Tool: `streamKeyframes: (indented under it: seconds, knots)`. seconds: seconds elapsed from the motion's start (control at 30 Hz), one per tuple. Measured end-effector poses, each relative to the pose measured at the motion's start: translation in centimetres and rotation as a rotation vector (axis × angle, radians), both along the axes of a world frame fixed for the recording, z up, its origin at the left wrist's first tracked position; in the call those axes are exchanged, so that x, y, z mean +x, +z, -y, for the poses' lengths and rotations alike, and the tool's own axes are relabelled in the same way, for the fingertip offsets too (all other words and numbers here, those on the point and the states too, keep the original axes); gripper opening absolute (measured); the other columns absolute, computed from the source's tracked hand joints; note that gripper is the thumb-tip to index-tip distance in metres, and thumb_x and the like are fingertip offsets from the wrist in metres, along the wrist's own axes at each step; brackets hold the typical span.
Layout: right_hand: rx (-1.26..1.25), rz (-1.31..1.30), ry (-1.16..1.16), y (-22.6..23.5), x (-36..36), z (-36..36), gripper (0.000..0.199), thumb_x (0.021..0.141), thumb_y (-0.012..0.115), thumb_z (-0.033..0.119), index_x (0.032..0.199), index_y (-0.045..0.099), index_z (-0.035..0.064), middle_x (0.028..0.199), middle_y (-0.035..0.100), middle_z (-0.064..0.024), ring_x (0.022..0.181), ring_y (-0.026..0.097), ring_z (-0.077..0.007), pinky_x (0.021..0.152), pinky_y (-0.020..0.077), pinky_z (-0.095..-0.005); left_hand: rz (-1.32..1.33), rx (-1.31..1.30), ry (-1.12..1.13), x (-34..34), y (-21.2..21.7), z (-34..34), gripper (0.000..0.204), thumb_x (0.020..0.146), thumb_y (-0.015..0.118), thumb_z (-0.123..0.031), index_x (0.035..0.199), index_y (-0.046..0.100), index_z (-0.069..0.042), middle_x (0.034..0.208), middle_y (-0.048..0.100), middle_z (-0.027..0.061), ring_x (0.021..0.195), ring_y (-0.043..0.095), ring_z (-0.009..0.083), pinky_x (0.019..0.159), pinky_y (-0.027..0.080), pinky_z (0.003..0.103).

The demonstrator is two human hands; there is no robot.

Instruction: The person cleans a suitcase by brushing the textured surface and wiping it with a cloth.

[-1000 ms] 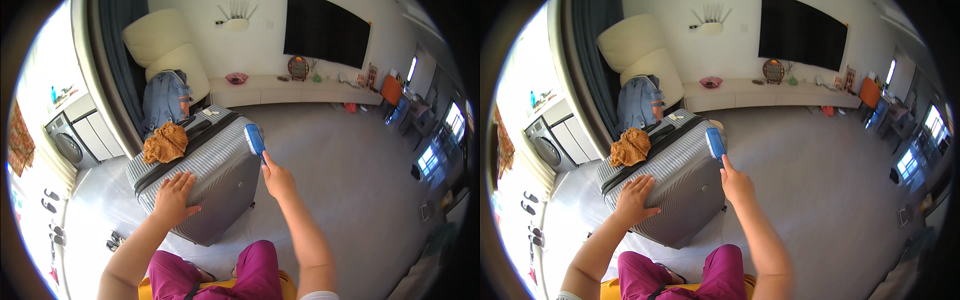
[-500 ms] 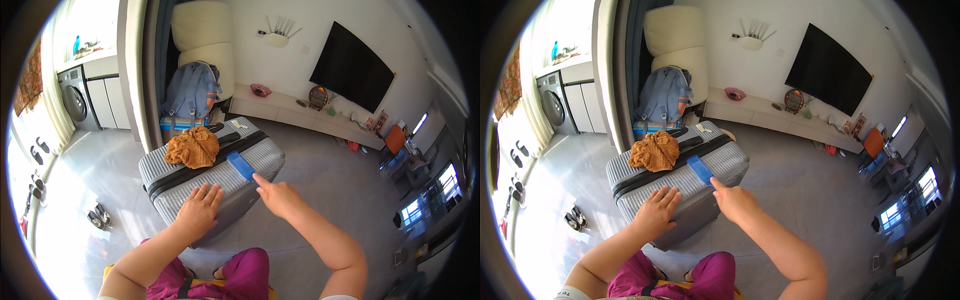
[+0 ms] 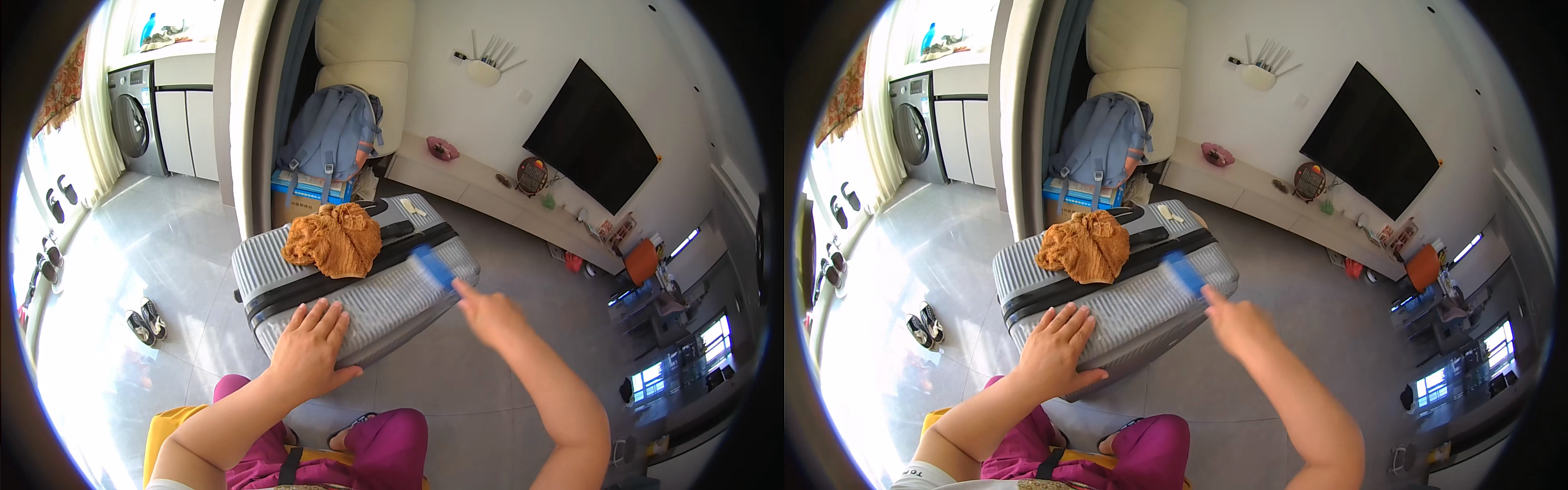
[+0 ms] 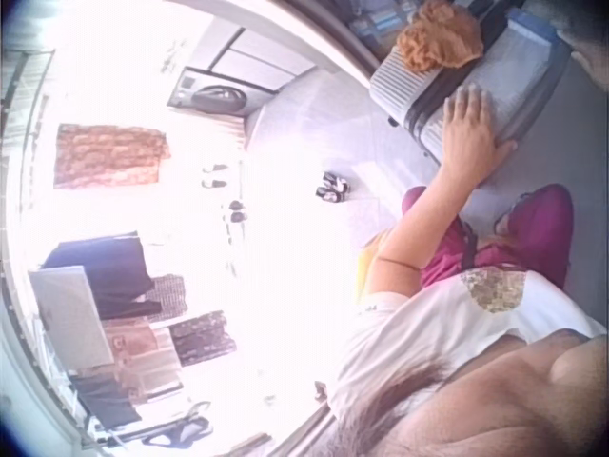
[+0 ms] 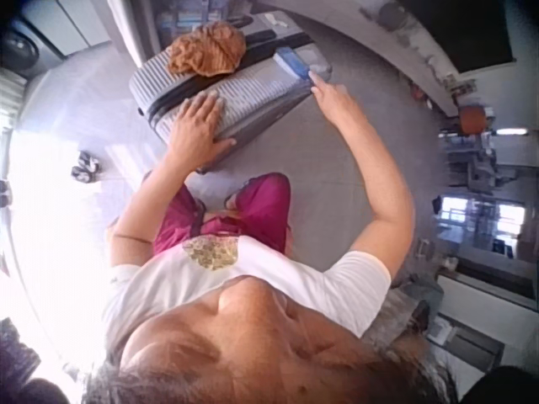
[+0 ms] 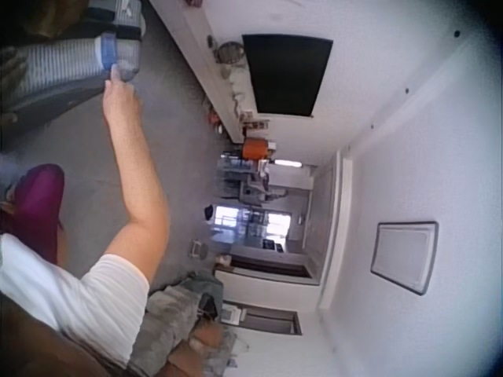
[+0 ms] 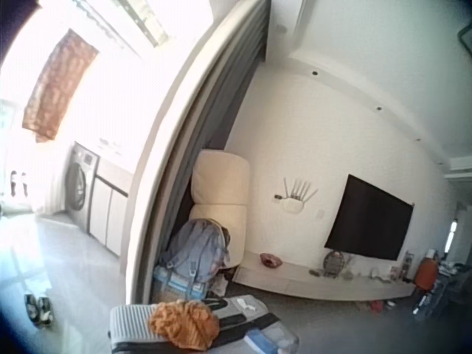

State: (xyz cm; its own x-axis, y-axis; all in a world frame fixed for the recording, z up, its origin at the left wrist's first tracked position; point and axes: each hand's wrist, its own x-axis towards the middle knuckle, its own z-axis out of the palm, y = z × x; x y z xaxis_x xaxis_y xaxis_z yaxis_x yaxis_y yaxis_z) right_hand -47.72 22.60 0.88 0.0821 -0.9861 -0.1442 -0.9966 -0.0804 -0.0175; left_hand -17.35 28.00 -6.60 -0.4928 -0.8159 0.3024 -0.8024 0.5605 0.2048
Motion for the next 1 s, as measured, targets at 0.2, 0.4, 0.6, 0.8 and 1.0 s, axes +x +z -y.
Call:
streamKeyframes:
  seconds: [0.2,0.4,0.6,0.8,1.0]
  knots:
    - [0.135,0.116,0.175,1.0,5.2,-4.5,0.044,0.098,0.046,0.035,0.142,0.044,0.0258,0.079,0.066,-0.0236,0.079,0.065,-0.0439,0.074,0.0513,-0.0547,-0.021,-0.011,0.000,0.3,-0.4,-0.1,0.080,0.076,0.071,-0.050,0.131,0.051,0.004,0.139,0.049,0.0204,0.133,0.042,0.0365,0.110,0.033,0.050]
    - [-0.040,-0.053,-0.039,-0.6,0.9,-1.7,0.042,0.099,0.045,0.034,0.141,0.043,0.0271,0.081,0.068,-0.0218,0.078,0.066,-0.0419,0.070,0.0530,-0.0517,-0.131,-0.074,-0.011,0.3,-0.9,-0.6,0.072,0.078,0.070,-0.047,0.126,0.055,0.005,0.134,0.053,0.0199,0.129,0.047,0.0351,0.109,0.036,0.048]
    - [0.062,0.163,0.175,-0.5,8.5,-8.1,0.044,0.098,0.048,0.033,0.140,0.046,0.0222,0.074,0.066,-0.0231,0.076,0.065,-0.0441,0.070,0.0521,-0.0545,-0.230,-0.167,0.045,0.1,-2.9,-0.2,0.052,0.080,0.069,-0.039,0.113,0.064,0.002,0.122,0.062,0.0172,0.121,0.055,0.0334,0.107,0.039,0.046]
    - [0.022,0.160,0.194,-0.6,6.4,-10.5,0.045,0.097,0.049,0.033,0.141,0.045,0.0229,0.072,0.066,-0.0199,0.070,0.065,-0.0427,0.067,0.0515,-0.0536,-0.435,-0.307,0.123,2.9,-5.1,-1.5,0.044,0.079,0.071,-0.032,0.112,0.064,-0.005,0.123,0.060,0.0140,0.123,0.051,0.0337,0.106,0.032,0.053]
    - [-0.029,0.067,0.137,-1.9,9.8,-9.4,0.045,0.098,0.049,0.033,0.141,0.045,0.0233,0.072,0.066,-0.0199,0.068,0.065,-0.0422,0.064,0.0521,-0.0517,-0.475,-0.297,0.140,2.7,-7.2,-1.8,0.053,0.079,0.072,-0.033,0.121,0.058,-0.004,0.132,0.054,0.0142,0.133,0.041,0.0367,0.111,0.021,0.059]
